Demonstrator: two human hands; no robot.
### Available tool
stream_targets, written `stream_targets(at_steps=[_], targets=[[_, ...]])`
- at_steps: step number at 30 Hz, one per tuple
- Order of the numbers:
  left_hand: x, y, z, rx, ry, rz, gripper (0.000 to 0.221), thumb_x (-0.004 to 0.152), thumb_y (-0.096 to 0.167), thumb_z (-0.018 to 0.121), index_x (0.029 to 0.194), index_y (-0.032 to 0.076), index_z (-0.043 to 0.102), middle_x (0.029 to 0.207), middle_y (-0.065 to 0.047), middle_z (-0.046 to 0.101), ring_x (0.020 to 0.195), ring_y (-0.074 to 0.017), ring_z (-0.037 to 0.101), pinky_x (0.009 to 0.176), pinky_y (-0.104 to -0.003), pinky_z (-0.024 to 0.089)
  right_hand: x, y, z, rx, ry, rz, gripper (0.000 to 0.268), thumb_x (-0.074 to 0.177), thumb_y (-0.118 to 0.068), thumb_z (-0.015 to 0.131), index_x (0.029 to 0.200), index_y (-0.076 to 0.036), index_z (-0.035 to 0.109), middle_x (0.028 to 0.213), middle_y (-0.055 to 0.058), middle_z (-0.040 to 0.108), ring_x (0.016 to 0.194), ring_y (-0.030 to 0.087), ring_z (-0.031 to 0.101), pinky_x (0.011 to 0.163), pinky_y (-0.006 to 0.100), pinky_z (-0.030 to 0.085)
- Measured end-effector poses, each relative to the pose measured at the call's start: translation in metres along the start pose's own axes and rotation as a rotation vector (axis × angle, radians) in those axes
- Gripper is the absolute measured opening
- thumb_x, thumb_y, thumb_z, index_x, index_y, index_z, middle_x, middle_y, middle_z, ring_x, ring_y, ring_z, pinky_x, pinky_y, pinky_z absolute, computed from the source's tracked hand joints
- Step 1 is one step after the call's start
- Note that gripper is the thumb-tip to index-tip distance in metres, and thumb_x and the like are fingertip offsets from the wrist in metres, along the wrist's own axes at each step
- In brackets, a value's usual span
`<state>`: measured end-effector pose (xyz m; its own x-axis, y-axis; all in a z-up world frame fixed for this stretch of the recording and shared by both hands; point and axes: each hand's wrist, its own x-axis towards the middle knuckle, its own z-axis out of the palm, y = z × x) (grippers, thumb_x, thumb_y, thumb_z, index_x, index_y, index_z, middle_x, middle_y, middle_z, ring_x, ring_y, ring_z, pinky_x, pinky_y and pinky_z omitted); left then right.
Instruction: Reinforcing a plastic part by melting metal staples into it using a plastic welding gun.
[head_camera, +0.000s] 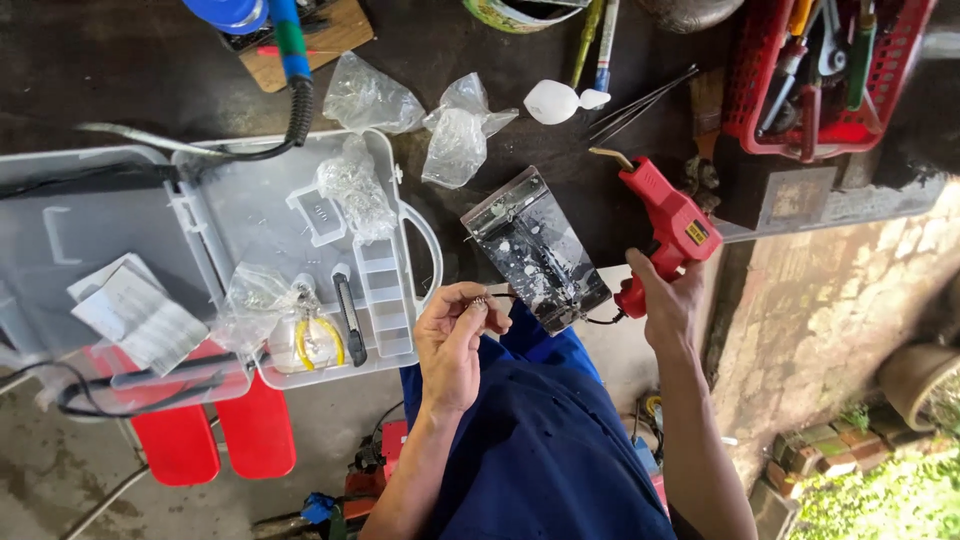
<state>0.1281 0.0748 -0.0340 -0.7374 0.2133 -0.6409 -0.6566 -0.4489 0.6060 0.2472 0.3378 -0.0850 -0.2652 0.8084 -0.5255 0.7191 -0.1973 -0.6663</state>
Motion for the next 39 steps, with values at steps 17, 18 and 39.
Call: stream_targets(at_steps=[17,18,39], targets=[[-0.014,-0.02,0.009,-0.179,-0.016,-0.119,0.026,0.103,0.002,0.053,0.122,-0.01,0.064,0.106,-0.028,0.072,0.096,-0.0341,0.076,0.083,-0.038,0.064,-0.048,0.02,-0.109,0.678,-0.376,-0.099,0.032,0.077,-0.021,0.075,0.101,-0.006,0.06,0.062,0.009,0.055,0.044,0.018,0.055,0.053,0.036,0.048],[-0.014,-0.013,0.012,-0.173,-0.021,-0.123,0.026,0.103,0.002,0.053,0.122,-0.01,0.064,0.106,-0.028,0.072,0.096,-0.0341,0.076,0.083,-0.038,0.064,-0.057,0.016,-0.111,0.683,-0.369,-0.098,0.032,0.077,-0.021,0.075,0.101,-0.006,0.06,0.062,0.009,0.055,0.044,0.018,0.055,0.053,0.036,0.048],[-0.029,-0.03,-0.007,-0.369,0.155,-0.209,0.01,0.099,0.01,0.067,0.089,0.009,0.065,0.105,-0.014,0.078,0.091,-0.0245,0.077,0.082,-0.033,0.061,-0.14,0.012,-0.095,-0.068,-0.454,-0.408,0.048,0.073,-0.023,0.082,0.114,-0.005,0.067,0.091,0.007,0.076,0.075,0.019,0.073,0.067,0.033,0.062]])
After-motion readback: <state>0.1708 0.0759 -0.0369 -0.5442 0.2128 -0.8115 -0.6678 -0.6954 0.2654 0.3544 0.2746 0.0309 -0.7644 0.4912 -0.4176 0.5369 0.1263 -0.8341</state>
